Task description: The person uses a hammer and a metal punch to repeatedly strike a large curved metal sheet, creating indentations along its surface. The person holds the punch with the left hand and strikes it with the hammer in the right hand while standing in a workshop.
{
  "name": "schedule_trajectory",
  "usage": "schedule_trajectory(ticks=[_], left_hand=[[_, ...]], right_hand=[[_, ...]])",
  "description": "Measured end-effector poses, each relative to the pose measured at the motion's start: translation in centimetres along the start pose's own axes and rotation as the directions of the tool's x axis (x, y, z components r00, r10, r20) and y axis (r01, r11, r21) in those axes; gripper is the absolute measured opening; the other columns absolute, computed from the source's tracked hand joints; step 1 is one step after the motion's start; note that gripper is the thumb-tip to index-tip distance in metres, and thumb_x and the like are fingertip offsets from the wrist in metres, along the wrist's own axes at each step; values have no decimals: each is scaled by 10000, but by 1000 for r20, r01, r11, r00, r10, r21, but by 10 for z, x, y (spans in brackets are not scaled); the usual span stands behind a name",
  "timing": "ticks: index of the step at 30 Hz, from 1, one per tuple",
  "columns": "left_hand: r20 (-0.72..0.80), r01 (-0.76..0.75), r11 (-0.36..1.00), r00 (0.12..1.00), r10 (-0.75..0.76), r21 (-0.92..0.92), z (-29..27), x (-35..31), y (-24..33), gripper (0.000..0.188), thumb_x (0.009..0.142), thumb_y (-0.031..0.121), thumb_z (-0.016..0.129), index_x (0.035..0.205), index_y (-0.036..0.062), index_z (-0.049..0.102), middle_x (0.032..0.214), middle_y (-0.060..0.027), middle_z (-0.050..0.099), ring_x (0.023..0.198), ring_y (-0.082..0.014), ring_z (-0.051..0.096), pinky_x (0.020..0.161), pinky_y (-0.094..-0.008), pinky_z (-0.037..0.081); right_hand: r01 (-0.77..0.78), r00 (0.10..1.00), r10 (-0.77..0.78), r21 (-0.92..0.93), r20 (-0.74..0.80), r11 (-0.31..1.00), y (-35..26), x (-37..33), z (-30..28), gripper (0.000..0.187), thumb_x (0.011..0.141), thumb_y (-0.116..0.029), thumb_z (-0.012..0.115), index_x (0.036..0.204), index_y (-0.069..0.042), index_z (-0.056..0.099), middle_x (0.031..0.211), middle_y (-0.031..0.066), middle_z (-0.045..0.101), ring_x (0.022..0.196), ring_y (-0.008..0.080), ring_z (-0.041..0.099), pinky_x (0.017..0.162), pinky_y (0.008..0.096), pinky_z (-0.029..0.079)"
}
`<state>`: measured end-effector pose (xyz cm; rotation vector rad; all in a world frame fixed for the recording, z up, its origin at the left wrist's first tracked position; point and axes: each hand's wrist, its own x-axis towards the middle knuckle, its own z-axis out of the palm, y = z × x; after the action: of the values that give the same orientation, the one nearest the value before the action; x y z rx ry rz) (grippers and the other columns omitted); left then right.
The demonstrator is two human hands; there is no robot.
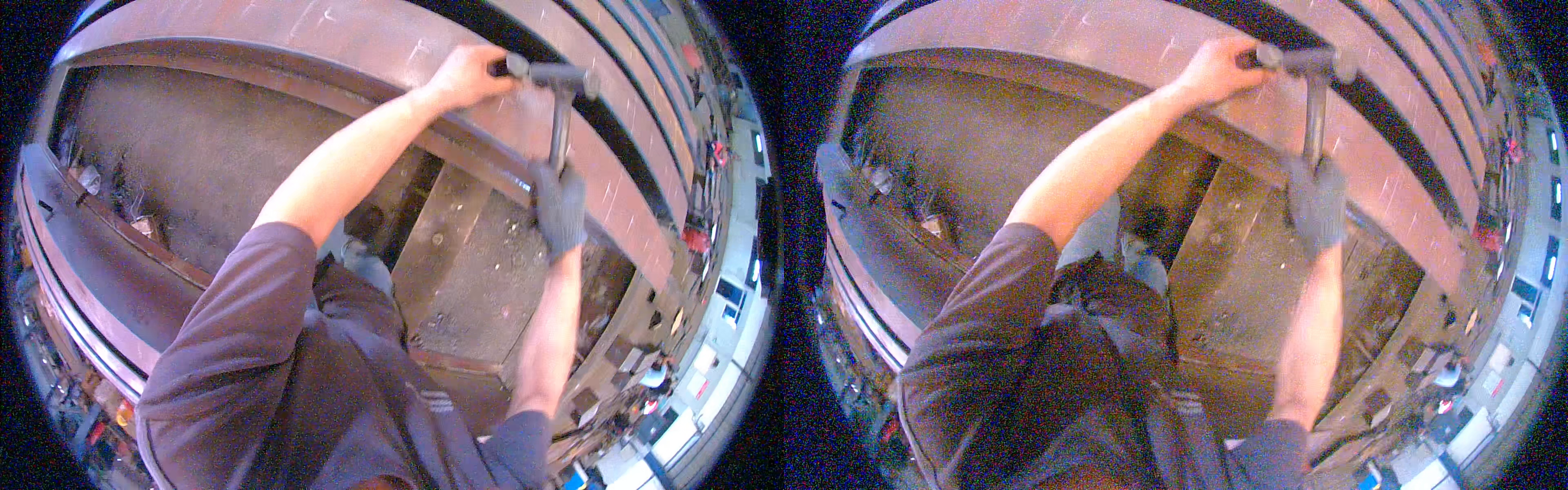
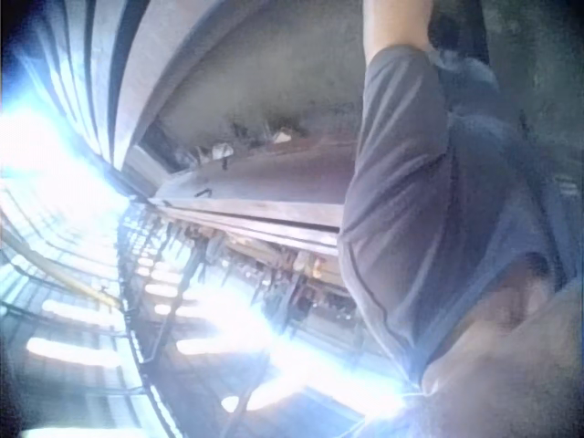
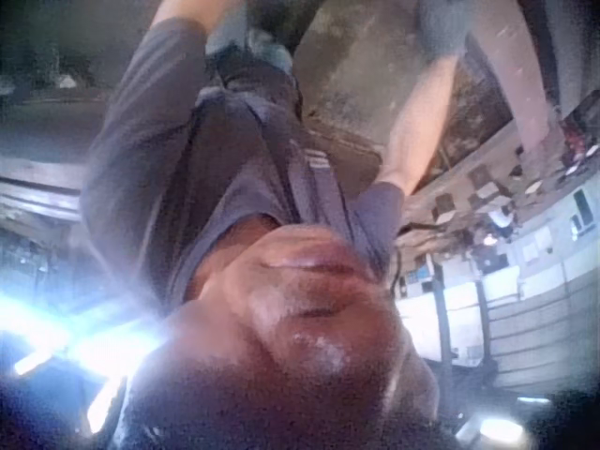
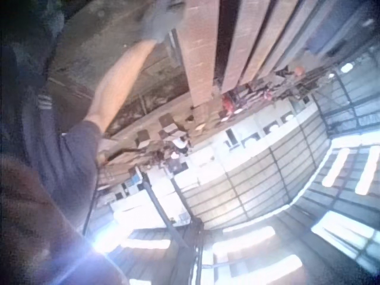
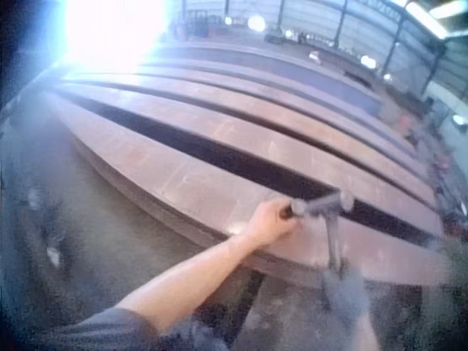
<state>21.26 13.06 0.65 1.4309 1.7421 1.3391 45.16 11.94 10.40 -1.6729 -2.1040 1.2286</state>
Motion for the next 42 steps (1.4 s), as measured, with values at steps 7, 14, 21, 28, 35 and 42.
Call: schedule_trajectory(ticks=[7, 14, 21, 28, 35, 42], left_hand=[[-116, 74, 997, 990, -77, -27, 12, -4, 12, 478, 852, 400, 805, 1177, 67, 698, 1050, -172, 757, 1010, -319, 737, 885, -419, 570], [-75, 86, 994, 993, -91, -63, 15, -9, 12, 407, 868, 305, 819, 1136, 25, 694, 1020, -136, 761, 966, -221, 733, 858, -368, 571], [-10, 184, 982, 983, -185, -28, 14, -12, 28, 368, 866, 180, 833, 1149, 3, 678, 995, -107, 731, 925, -148, 711, 822, -318, 596], [-18, 190, 981, 982, -190, -39, 10, -12, 24, 342, 882, 154, 822, 1137, -13, 667, 1003, -77, 717, 931, -136, 692, 819, -295, 588], [-96, 213, 964, 968, -230, -160, 9, -9, 17, 366, 893, 152, 810, 1179, -8, 645, 1014, -84, 721, 905, -133, 691, 778, -305, 603], [-190, 183, 960, 956, -224, -210, 11, -7, 19, 367, 884, 159, 808, 1155, -18, 636, 966, -79, 718, 843, -114, 678, 742, -286, 582]], right_hand=[[-3, 952, 182, 586, -246, 811, 107, -81, 68, 168, 964, -205, 644, 905, -76, 554, 655, 17, 543, 489, 128, 509, 436, 319, 415], [-439, 742, 658, 652, -125, 618, 192, -219, 151, 144, 943, -163, 650, 1001, -67, 559, 606, -14, 477, 449, 112, 476, 408, 302, 399], [-720, 378, 923, 602, -75, 344, 222, -366, 215, 234, 956, -267, 658, 823, -90, 580, 586, -19, 468, 463, 113, 445, 435, 322, 353], [-505, 138, 973, 831, -187, 231, 198, -366, 190, 253, 975, -293, 635, 836, -102, 544, 591, -3, 451, 459, 129, 426, 440, 329, 361], [-445, 218, 758, 629, -614, 637, 187, -307, 85, 252, 1056, -324, 559, 917, -114, 553, 675, -63, 390, 571, 82, 334, 503, 291, 261], [-292, 398, 552, 470, -733, 833, 107, -171, -46, 373, 999, -255, 604, 1272, -2, 619, 1090, 65, 581, 836, 130, 476, 734, 302, 415]])
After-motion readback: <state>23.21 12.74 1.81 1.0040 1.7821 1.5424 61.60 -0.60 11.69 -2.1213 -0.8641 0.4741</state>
